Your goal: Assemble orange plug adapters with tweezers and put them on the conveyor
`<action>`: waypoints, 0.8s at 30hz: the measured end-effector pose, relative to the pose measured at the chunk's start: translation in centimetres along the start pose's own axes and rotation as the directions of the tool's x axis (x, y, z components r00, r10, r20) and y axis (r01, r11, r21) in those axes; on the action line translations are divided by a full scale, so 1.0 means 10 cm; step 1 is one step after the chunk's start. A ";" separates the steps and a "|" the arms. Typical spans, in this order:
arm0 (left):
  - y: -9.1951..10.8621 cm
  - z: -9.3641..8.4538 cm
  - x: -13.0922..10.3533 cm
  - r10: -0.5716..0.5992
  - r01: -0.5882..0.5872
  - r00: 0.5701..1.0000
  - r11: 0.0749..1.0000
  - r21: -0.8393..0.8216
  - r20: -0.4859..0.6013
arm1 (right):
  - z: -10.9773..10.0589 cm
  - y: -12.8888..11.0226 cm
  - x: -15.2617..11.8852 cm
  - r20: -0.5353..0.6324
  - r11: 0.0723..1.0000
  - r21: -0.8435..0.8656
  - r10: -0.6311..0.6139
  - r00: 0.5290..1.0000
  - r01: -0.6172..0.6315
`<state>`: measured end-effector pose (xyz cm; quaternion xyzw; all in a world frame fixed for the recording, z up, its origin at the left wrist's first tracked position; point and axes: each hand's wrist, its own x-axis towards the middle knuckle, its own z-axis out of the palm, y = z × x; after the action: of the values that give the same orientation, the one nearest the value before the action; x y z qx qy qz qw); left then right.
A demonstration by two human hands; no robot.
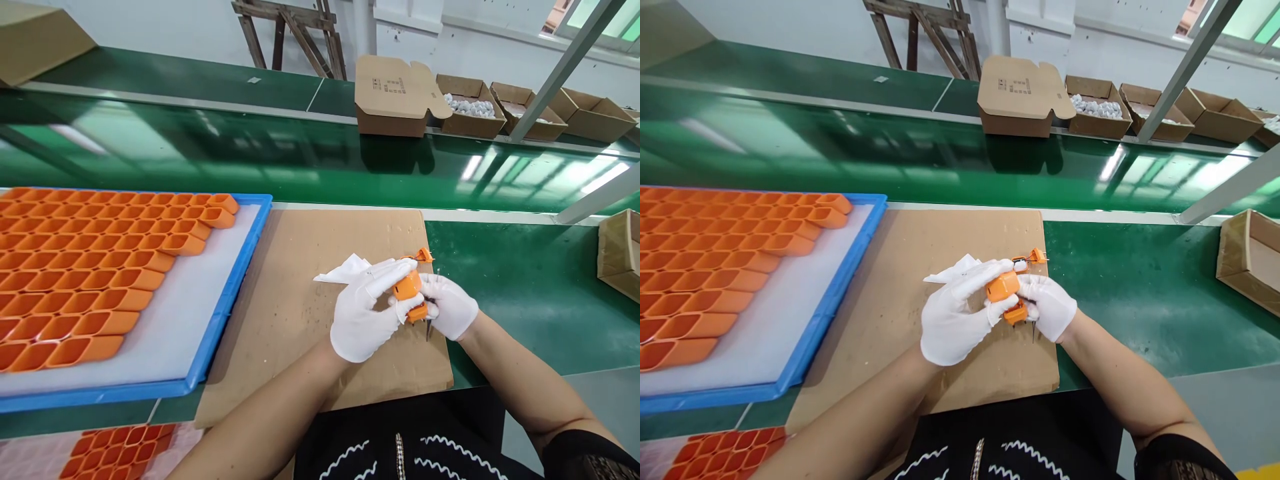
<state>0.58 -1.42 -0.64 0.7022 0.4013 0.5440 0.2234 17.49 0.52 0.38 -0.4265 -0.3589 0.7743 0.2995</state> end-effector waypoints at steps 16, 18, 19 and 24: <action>-0.14 -0.07 0.13 -0.313 0.309 0.949 0.947 0.092 0.030 | -0.26 -0.32 -0.21 -0.220 0.501 -0.853 -0.599 0.770 0.147; -0.12 -0.10 0.17 -0.454 0.463 0.886 0.873 -0.153 0.093 | -0.26 -0.33 -0.21 -0.299 0.725 -0.658 -0.501 0.813 0.205; -0.12 -0.11 0.18 -0.468 0.493 0.870 0.836 -0.241 0.156 | -0.23 -0.32 -0.21 -0.294 0.808 -0.544 -0.435 0.851 0.225; -0.09 -0.09 0.20 -0.399 0.447 0.879 0.880 -0.159 0.259 | -0.05 -0.28 -0.18 -0.050 0.969 -0.198 -0.160 0.986 0.148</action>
<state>-0.40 0.62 0.12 0.6242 0.4576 0.4409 0.4544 19.19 0.85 3.29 -0.4494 -0.4545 0.6959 0.3275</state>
